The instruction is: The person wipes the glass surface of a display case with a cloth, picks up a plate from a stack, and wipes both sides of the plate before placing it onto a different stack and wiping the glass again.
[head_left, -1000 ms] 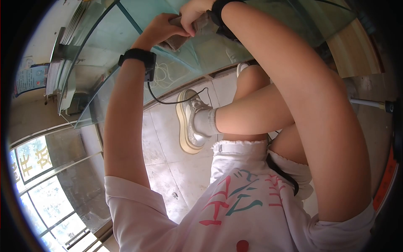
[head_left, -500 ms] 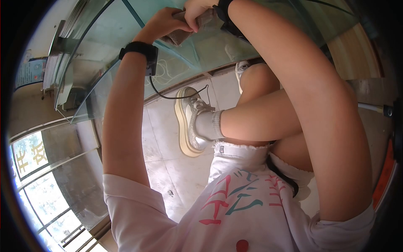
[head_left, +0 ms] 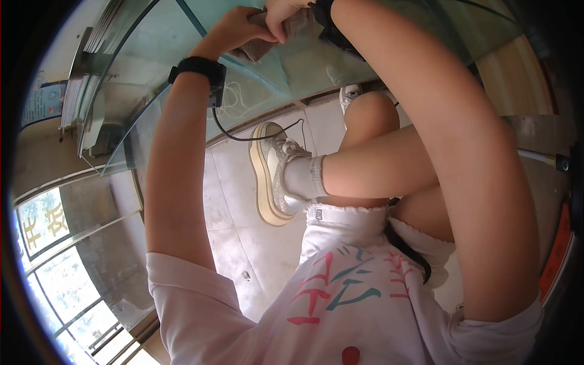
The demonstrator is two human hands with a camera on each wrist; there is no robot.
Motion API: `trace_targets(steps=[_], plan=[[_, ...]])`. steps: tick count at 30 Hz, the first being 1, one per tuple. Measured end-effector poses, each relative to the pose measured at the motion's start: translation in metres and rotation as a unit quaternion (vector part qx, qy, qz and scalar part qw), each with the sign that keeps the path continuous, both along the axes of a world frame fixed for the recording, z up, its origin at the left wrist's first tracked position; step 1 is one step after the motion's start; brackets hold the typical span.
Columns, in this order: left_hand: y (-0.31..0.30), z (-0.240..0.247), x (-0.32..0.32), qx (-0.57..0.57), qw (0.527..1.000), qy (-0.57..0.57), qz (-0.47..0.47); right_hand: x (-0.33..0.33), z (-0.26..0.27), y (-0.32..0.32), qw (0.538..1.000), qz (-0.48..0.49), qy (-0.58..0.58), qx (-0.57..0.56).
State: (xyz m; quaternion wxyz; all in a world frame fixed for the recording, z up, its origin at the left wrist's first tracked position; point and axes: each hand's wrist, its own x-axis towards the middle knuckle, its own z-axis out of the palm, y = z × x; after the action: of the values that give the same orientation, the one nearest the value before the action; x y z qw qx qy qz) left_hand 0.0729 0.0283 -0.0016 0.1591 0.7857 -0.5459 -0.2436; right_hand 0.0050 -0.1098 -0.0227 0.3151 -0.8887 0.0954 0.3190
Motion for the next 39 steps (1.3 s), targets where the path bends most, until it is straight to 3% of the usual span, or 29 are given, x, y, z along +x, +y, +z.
trace_targets(steps=[6, 12, 22, 25, 27, 28, 30, 33, 36, 39], plan=[[0.002, 0.006, 0.007, -0.024, 1.0, -0.004, 0.005, -0.024, 0.036, 0.014, 0.993, -0.033, -0.086, -0.075], [0.019, 0.01, 0.006, -0.031, 0.999, 0.001, 0.008, -0.032, 0.045, 0.034, 0.987, -0.055, -0.13, -0.079], [0.037, 0.025, 0.028, -0.021, 1.0, -0.005, 0.015, -0.032, 0.071, 0.069, 0.957, -0.033, -0.242, -0.156], [0.049, 0.03, 0.021, -0.028, 0.997, 0.034, 0.057, -0.003, 0.052, 0.07, 0.964, -0.006, -0.187, -0.192], [0.048, 0.015, 0.026, -0.054, 0.995, -0.071, 0.036, 0.004, 0.026, 0.064, 0.96, 0.017, -0.197, -0.197], [0.045, 0.017, 0.031, -0.075, 0.994, -0.065, 0.054, 0.009, 0.026, 0.057, 0.959, 0.017, -0.217, -0.182], [0.034, 0.007, 0.03, -0.022, 0.996, -0.083, -0.018, 0.006, 0.019, 0.05, 0.963, 0.014, -0.188, -0.195], [0.029, -0.005, 0.032, -0.056, 0.997, -0.06, 0.012, 0.012, 0.009, 0.037, 0.96, 0.023, -0.206, -0.187], [0.027, -0.016, 0.024, -0.05, 0.998, -0.015, 0.047, 0.019, -0.014, 0.025, 0.972, 0.018, -0.212, -0.102], [0.022, -0.007, 0.03, -0.046, 0.998, -0.029, 0.034, 0.009, 0.006, 0.034, 0.972, 0.014, -0.193, -0.131]])
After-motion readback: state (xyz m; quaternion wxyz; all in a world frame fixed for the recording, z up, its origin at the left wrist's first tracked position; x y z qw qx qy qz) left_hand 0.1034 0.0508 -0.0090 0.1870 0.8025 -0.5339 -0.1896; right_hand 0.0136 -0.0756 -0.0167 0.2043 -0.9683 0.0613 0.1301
